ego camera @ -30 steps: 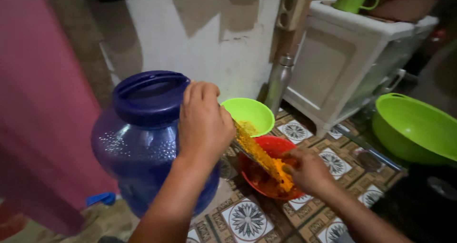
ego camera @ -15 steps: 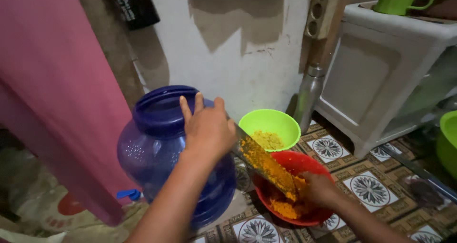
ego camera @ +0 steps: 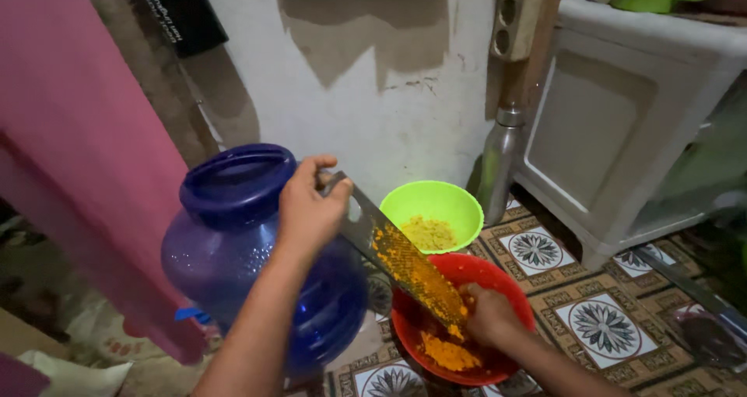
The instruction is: The person grates an orange vegetable, likely a carrot, using a handheld metal grater over a red bowl. The grated pieces fall into the bowl while a green bowl with other ingredients sits nearby.
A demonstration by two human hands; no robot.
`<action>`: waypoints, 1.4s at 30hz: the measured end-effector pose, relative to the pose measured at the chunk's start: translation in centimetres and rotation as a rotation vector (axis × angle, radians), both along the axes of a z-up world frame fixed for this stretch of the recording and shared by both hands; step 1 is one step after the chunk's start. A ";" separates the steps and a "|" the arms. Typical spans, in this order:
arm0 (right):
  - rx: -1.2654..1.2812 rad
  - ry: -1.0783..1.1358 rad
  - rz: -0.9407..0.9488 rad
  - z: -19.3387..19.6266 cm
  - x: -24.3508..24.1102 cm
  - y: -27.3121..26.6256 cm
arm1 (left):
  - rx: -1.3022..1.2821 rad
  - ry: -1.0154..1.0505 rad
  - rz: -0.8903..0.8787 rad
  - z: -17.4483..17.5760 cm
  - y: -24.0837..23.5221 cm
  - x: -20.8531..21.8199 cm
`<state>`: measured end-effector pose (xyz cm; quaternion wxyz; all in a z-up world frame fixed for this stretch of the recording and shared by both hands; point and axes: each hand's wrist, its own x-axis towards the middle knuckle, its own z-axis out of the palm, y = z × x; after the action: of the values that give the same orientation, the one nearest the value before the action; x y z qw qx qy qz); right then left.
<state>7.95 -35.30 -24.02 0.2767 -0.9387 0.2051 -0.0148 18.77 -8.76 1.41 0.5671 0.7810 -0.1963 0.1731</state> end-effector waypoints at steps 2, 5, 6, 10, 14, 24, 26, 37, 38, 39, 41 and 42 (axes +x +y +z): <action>0.040 0.060 -0.021 1.0 -0.6 0.3 | -0.131 0.198 -0.131 -0.7 0.0 0.3; 0.149 0.129 -0.116 2.2 -1.8 0.3 | -0.333 0.410 -0.331 -1.0 0.5 1.1; 0.194 0.149 -0.157 2.3 -2.1 0.3 | -0.400 0.468 -0.399 -1.0 0.6 1.4; 0.108 -0.048 -0.191 2.5 -2.4 -0.7 | -0.397 0.476 -0.426 -1.3 0.2 1.8; 0.036 -0.110 -0.192 3.4 -2.6 1.0 | -0.363 0.437 -0.422 -1.2 0.1 2.0; 0.638 -0.191 -0.332 4.2 -3.6 6.3 | -0.320 0.358 -0.546 -3.0 1.0 2.3; 0.523 -0.215 -0.321 4.6 -3.5 6.4 | -0.347 0.327 -0.550 -3.3 0.3 2.6; 0.495 -0.415 -0.171 12.7 -1.2 9.2 | -0.444 0.528 -0.534 -2.5 0.0 2.3; 0.387 -0.500 -0.119 12.8 -0.9 9.6 | -0.451 0.556 -0.521 -2.2 0.0 2.1; 0.278 -0.578 -0.068 12.5 -0.7 9.7 | -0.460 0.588 -0.508 -2.1 0.0 1.9; 0.229 -0.540 -0.076 11.5 -0.8 9.4 | -0.375 0.487 -0.496 -2.1 0.2 1.8; 0.205 -0.522 -0.079 10.8 -0.9 9.1 | -0.334 0.436 -0.490 -2.1 0.3 1.8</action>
<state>7.06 -26.17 -13.21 0.4127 -0.8617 0.1636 -0.2458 20.56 -8.46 -0.68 0.7398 0.6262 -0.2210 -0.1086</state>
